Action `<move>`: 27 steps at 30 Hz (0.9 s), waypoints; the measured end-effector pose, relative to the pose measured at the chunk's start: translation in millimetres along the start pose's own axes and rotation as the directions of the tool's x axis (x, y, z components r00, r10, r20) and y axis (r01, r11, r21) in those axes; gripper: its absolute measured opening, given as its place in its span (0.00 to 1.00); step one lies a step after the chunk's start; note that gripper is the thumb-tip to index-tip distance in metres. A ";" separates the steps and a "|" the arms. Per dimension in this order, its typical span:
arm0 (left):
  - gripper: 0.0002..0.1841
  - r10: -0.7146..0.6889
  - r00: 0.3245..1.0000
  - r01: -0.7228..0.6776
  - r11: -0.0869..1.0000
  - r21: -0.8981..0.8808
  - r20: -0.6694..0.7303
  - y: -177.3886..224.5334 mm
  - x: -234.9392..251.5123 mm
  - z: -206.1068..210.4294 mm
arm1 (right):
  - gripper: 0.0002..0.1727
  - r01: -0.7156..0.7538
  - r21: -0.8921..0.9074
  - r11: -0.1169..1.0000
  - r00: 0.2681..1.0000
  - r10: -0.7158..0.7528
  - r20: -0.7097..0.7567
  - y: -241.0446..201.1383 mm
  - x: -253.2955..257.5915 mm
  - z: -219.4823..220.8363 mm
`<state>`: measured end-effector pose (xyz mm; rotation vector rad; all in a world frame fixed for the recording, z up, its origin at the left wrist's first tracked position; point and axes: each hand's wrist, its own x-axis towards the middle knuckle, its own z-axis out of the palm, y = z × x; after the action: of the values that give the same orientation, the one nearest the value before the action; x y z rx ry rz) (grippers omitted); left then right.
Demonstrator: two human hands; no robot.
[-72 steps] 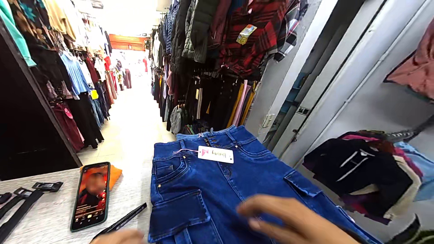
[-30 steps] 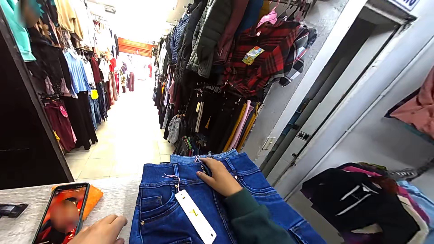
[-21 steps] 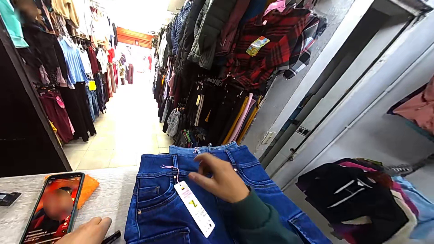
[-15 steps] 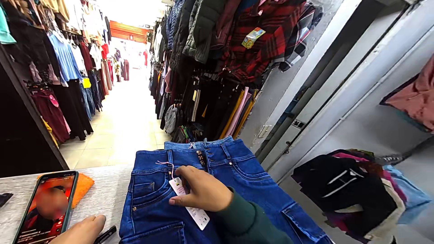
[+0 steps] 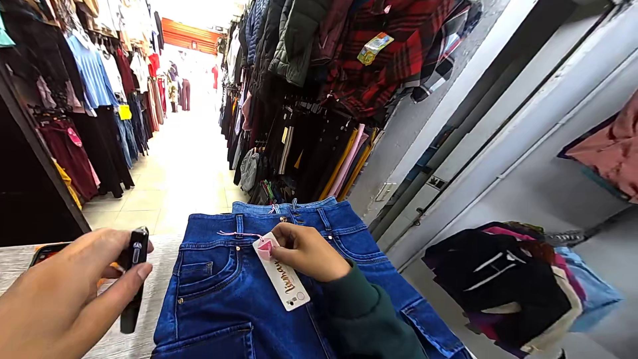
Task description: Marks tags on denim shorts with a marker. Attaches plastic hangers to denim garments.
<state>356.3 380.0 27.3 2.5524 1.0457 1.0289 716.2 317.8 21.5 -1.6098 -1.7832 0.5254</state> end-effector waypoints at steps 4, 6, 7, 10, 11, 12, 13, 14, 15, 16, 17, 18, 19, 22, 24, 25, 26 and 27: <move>0.23 0.034 0.993 -0.056 0.979 -0.196 -0.113 23.7 13.9 17.7 | 0.16 0.234 0.134 0.963 0.959 -0.251 0.134 -30.6 -14.9 0.0; 0.22 0.068 0.987 -0.117 0.924 -0.364 -0.143 43.7 16.7 29.1 | 0.16 0.340 0.269 0.901 0.918 -0.380 0.114 -41.8 -20.3 1.9; 0.20 0.073 0.986 -0.136 0.864 -0.484 -0.148 57.1 16.8 35.5 | 0.16 0.384 0.307 0.871 0.900 -0.427 0.084 -44.8 -22.4 4.5; 0.15 0.110 0.971 -0.232 0.629 -0.742 -0.211 94.5 19.3 56.3 | 0.29 0.475 0.384 0.792 0.837 -0.541 0.081 -54.9 -27.7 17.5; 0.15 0.125 0.962 -0.269 0.590 -0.762 -0.243 101.3 20.7 61.5 | 0.31 0.494 0.403 0.771 0.817 -0.570 0.090 -58.3 -29.0 21.1; 0.15 0.136 0.953 -0.300 0.564 -0.770 -0.272 105.0 22.4 64.5 | 0.29 0.504 0.401 0.765 0.809 -0.580 0.090 -60.3 -29.7 22.8; 0.15 0.141 0.945 -0.322 0.550 -0.771 -0.294 106.0 24.5 65.2 | 0.25 0.504 0.392 0.770 0.814 -0.575 0.084 -60.6 -30.3 21.9; 0.15 0.135 0.943 -0.328 0.540 -0.775 -0.305 104.7 26.6 64.1 | 0.22 0.490 0.406 0.771 0.821 -0.565 0.083 -59.8 -30.7 18.8; 0.15 0.121 0.945 -0.319 0.533 -0.784 -0.302 101.3 28.1 61.8 | 0.20 0.466 0.433 0.772 0.830 -0.550 0.088 -58.7 -31.2 14.4; 0.16 0.095 0.954 -0.290 0.520 -0.803 -0.284 97.0 29.1 58.5 | 0.19 0.438 0.460 0.773 0.839 -0.535 0.100 -57.8 -31.6 9.6; 0.17 0.061 0.963 -0.256 0.493 -0.831 -0.261 92.4 29.8 55.1 | 0.18 0.420 0.477 0.772 0.847 -0.522 0.099 -56.9 -31.5 5.3; 0.18 0.030 0.969 -0.228 0.475 -0.850 -0.244 88.0 30.2 52.0 | 0.17 0.418 0.478 0.772 0.856 -0.511 0.077 -56.0 -30.9 1.8; 0.19 0.003 0.972 -0.208 0.477 -0.854 -0.235 84.8 30.5 49.1 | 0.16 0.428 0.455 0.781 0.866 -0.498 0.041 -54.7 -30.1 -0.9; 0.18 -0.002 0.972 -0.200 0.519 -0.831 -0.236 86.3 28.1 47.9 | 0.14 0.485 0.306 0.819 0.868 -0.494 -0.053 -48.6 -29.6 2.4; 0.15 0.071 0.968 -0.238 0.547 -0.802 -0.239 91.6 25.4 56.0 | 0.14 0.508 0.305 0.806 0.853 -0.519 -0.050 -50.1 -31.8 11.5; 0.15 0.122 0.961 -0.271 0.595 -0.757 -0.248 93.0 24.9 60.7 | 0.14 0.521 0.353 0.777 0.839 -0.542 -0.046 -53.2 -33.0 14.0; 0.18 0.186 0.951 -0.305 0.675 -0.672 -0.245 93.5 25.3 63.7 | 0.13 0.532 0.404 0.744 0.827 -0.559 -0.059 -55.7 -33.7 14.7; 0.21 0.250 0.942 -0.335 0.748 -0.572 -0.225 95.5 25.9 64.2 | 0.12 0.533 0.466 0.706 0.822 -0.564 -0.084 -57.1 -33.8 14.2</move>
<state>464.2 332.6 33.3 2.1502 0.2408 1.3623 666.2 277.6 43.9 -0.6759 -1.8797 0.6587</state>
